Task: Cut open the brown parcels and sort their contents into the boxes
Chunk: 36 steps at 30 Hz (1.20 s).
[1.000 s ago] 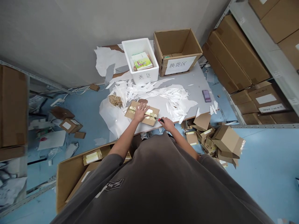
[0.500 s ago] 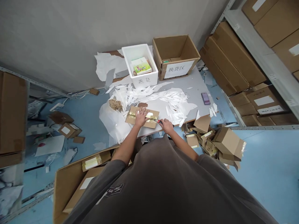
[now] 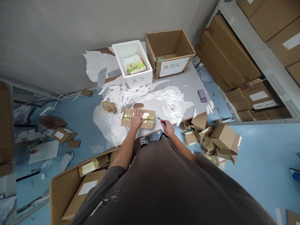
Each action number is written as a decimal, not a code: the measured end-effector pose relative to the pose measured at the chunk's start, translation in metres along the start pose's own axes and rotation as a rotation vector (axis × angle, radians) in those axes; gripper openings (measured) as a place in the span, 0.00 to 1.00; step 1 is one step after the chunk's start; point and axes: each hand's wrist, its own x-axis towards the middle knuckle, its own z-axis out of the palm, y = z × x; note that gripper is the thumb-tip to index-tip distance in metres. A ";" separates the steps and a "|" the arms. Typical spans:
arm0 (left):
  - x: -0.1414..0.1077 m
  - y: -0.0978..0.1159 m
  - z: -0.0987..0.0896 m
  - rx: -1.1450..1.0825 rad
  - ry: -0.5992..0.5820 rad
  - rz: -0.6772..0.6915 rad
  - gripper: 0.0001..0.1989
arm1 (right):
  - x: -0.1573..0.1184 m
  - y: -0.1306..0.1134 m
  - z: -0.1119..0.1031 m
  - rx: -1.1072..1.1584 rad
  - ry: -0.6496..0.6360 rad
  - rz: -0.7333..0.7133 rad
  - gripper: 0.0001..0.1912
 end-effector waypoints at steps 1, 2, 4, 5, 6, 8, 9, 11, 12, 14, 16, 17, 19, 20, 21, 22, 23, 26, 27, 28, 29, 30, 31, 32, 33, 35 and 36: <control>0.000 0.000 0.001 0.000 -0.001 0.001 0.42 | 0.001 0.011 -0.002 0.050 0.043 0.066 0.21; 0.000 -0.001 0.001 0.002 -0.005 0.000 0.42 | 0.003 0.022 -0.006 0.099 0.072 0.108 0.22; 0.001 -0.001 0.002 0.009 -0.012 -0.013 0.42 | 0.013 0.044 -0.018 0.185 0.061 0.117 0.22; 0.001 -0.001 0.003 0.014 -0.015 -0.024 0.42 | 0.018 0.053 -0.025 0.217 0.030 0.098 0.23; 0.002 0.000 0.003 0.020 -0.016 -0.035 0.42 | 0.024 0.060 -0.031 0.236 -0.002 0.081 0.23; 0.003 0.004 0.004 0.033 -0.019 -0.058 0.42 | 0.034 0.069 -0.041 0.230 -0.058 0.026 0.22; 0.003 0.006 0.004 0.037 -0.022 -0.071 0.42 | 0.038 0.069 -0.043 0.214 -0.090 -0.033 0.21; 0.004 0.013 0.004 0.041 -0.029 -0.104 0.42 | 0.043 0.063 -0.042 0.179 -0.178 -0.201 0.19; 0.004 0.017 0.004 0.041 -0.033 -0.124 0.43 | 0.045 0.057 -0.040 0.159 -0.226 -0.287 0.18; 0.005 0.026 0.004 0.041 -0.036 -0.164 0.44 | 0.049 0.041 -0.033 0.105 -0.292 -0.421 0.17; 0.005 0.036 0.004 0.042 -0.034 -0.202 0.46 | 0.057 0.024 -0.025 0.022 -0.306 -0.487 0.16; 0.004 0.041 0.004 0.043 -0.035 -0.222 0.46 | 0.061 0.017 -0.023 -0.027 -0.302 -0.503 0.17; 0.003 0.051 0.004 0.046 -0.042 -0.265 0.47 | 0.073 0.010 -0.022 -0.109 -0.283 -0.514 0.17; 0.003 0.055 0.003 0.049 -0.045 -0.286 0.48 | 0.080 0.011 -0.024 -0.131 -0.263 -0.495 0.17; 0.002 0.058 0.003 0.051 -0.046 -0.303 0.48 | 0.087 0.016 -0.028 -0.132 -0.231 -0.448 0.17; 0.002 0.061 0.002 0.054 -0.043 -0.315 0.48 | 0.096 0.026 -0.034 -0.112 -0.184 -0.374 0.18; 0.001 0.062 0.002 0.056 -0.036 -0.322 0.47 | 0.105 0.039 -0.041 -0.072 -0.126 -0.285 0.18; 0.002 0.060 0.005 0.054 -0.012 -0.325 0.44 | 0.130 0.091 -0.059 0.137 0.000 -0.076 0.19; 0.003 0.059 0.007 0.050 -0.004 -0.326 0.44 | 0.136 0.108 -0.062 0.230 -0.032 -0.059 0.19; 0.004 0.057 0.010 0.045 0.009 -0.328 0.44 | 0.141 0.124 -0.061 0.337 -0.075 -0.019 0.21; 0.006 0.054 0.014 0.037 0.027 -0.328 0.44 | 0.144 0.137 -0.058 0.452 -0.118 0.038 0.23; 0.008 0.052 0.018 0.025 0.052 -0.326 0.44 | 0.145 0.148 -0.052 0.563 -0.153 0.099 0.25; 0.010 0.050 0.023 0.008 0.082 -0.320 0.44 | 0.146 0.157 -0.044 0.652 -0.166 0.161 0.27; 0.011 0.048 0.027 -0.014 0.113 -0.312 0.43 | 0.146 0.164 -0.035 0.697 -0.155 0.206 0.29; 0.013 0.047 0.031 -0.040 0.143 -0.303 0.43 | 0.147 0.171 -0.026 0.687 -0.115 0.238 0.30; 0.014 0.046 0.036 -0.087 0.182 -0.287 0.42 | 0.150 0.181 -0.014 0.561 -0.024 0.277 0.29; 0.015 0.046 0.038 -0.103 0.192 -0.285 0.41 | 0.153 0.185 -0.010 0.480 0.011 0.278 0.29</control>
